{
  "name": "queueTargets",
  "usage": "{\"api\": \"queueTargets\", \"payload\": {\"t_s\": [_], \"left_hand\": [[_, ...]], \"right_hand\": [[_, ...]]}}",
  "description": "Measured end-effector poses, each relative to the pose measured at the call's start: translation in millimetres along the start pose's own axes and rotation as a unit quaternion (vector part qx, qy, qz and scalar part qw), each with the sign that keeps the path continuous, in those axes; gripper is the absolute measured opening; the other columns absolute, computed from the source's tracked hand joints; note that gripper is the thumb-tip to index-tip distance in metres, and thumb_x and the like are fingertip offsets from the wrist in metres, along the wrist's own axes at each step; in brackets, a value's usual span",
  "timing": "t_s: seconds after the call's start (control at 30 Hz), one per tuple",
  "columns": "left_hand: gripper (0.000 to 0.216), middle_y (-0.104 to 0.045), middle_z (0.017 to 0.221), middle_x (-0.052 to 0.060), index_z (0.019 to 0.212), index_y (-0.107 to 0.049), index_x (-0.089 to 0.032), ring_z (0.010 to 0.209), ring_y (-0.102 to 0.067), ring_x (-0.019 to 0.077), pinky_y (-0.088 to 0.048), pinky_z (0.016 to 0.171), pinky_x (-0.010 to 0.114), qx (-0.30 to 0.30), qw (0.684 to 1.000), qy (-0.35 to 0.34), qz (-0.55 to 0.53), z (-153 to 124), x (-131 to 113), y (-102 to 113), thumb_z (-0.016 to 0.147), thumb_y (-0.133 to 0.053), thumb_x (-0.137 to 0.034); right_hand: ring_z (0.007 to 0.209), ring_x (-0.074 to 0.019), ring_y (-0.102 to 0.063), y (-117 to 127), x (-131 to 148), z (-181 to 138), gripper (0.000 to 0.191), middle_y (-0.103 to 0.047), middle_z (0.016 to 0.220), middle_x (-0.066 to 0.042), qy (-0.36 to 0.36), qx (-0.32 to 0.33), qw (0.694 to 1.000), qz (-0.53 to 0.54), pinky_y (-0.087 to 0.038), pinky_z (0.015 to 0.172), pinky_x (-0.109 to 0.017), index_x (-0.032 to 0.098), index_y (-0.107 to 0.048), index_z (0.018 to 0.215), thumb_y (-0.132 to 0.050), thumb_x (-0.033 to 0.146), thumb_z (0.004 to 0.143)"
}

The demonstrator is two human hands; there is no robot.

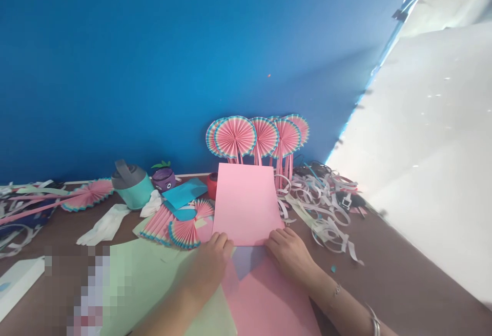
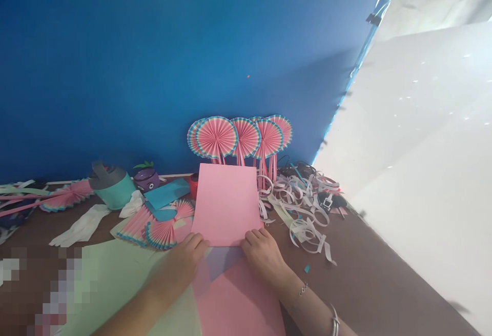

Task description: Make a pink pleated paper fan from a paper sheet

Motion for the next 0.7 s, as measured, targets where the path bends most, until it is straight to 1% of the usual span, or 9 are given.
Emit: {"api": "queueTargets", "payload": {"t_s": [0.1,0.2,0.33,0.43,0.53,0.63,0.7], "left_hand": [[0.037,-0.058,0.098,0.006,0.101,-0.057,-0.017,0.092,-0.055,0.0245,-0.049,0.072,0.037,-0.009,1.000,-0.004,0.012,-0.7,-1.4,-1.1,0.077,-0.041,0.005],[0.034,-0.059,0.096,0.006,0.098,-0.057,-0.017,0.091,-0.055,0.0242,-0.049,0.073,0.037,-0.030,1.000,-0.006,0.005,-1.1,-0.7,-4.3,0.077,-0.042,0.005],[0.031,-0.060,0.094,0.005,0.094,-0.058,-0.017,0.090,-0.055,0.0229,-0.048,0.076,0.037,-0.061,0.996,0.004,-0.071,3.1,6.7,-13.3,0.079,-0.042,0.005],[0.029,-0.062,0.090,0.004,0.092,-0.059,-0.018,0.088,-0.056,0.0204,-0.046,0.077,0.035,-0.110,0.983,0.013,-0.145,7.0,14.7,-16.0,0.084,-0.041,0.002],[0.027,-0.062,0.087,0.003,0.091,-0.059,-0.018,0.085,-0.056,0.0189,-0.045,0.076,0.033,-0.146,0.971,0.025,-0.187,8.5,20.4,-14.5,0.088,-0.037,-0.001],[0.028,-0.062,0.086,0.003,0.087,-0.059,-0.018,0.084,-0.056,0.0184,-0.045,0.074,0.032,-0.149,0.968,0.028,-0.198,9.4,21.8,-12.8,0.088,-0.037,-0.001],[0.028,-0.062,0.086,0.003,0.086,-0.060,-0.018,0.084,-0.055,0.0184,-0.044,0.074,0.032,-0.143,0.970,0.031,-0.194,10.4,22.2,-12.6,0.087,-0.038,0.000]], "right_hand": [[0.063,-0.0147,-0.045,-1.3,-0.2,-1.2,0.025,-0.058,0.068,-0.002,-0.006,-0.001,1.000,0.005,-0.026,0.064,-0.030,0.017,-0.061,0.068,-0.050,0.003,0.086],[0.067,-0.0153,-0.047,-1.9,-1.2,-1.0,0.024,-0.059,0.073,-0.003,-0.013,0.022,1.000,0.015,-0.027,0.065,-0.030,0.017,-0.061,0.071,-0.049,0.002,0.085],[0.076,-0.0168,-0.051,1.2,-6.3,0.9,0.024,-0.061,0.082,-0.003,-0.046,0.044,0.996,0.059,-0.029,0.070,-0.029,0.018,-0.063,0.080,-0.046,0.003,0.088],[0.080,-0.0180,-0.052,3.3,-11.9,2.7,0.027,-0.062,0.083,-0.004,-0.088,0.047,0.990,0.102,-0.030,0.073,-0.030,0.019,-0.064,0.082,-0.042,0.008,0.093],[0.082,-0.0182,-0.054,3.3,-16.4,4.4,0.024,-0.063,0.083,-0.003,-0.121,0.044,0.980,0.149,-0.032,0.075,-0.030,0.019,-0.063,0.083,-0.043,0.011,0.094],[0.081,-0.0172,-0.056,2.8,-21.0,6.0,0.017,-0.064,0.081,-0.002,-0.148,0.037,0.973,0.175,-0.033,0.074,-0.029,0.018,-0.061,0.083,-0.048,0.011,0.091],[0.080,-0.0162,-0.056,2.3,-22.5,7.3,0.017,-0.064,0.080,-0.001,-0.151,0.035,0.973,0.170,-0.033,0.074,-0.028,0.018,-0.060,0.080,-0.050,0.009,0.090]]}}
Point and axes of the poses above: each hand's wrist, its own z-axis towards the middle knuckle, its own y-axis out of the back of the hand, x = y × z, the point moved 7 cm from there along z, towards the middle knuckle
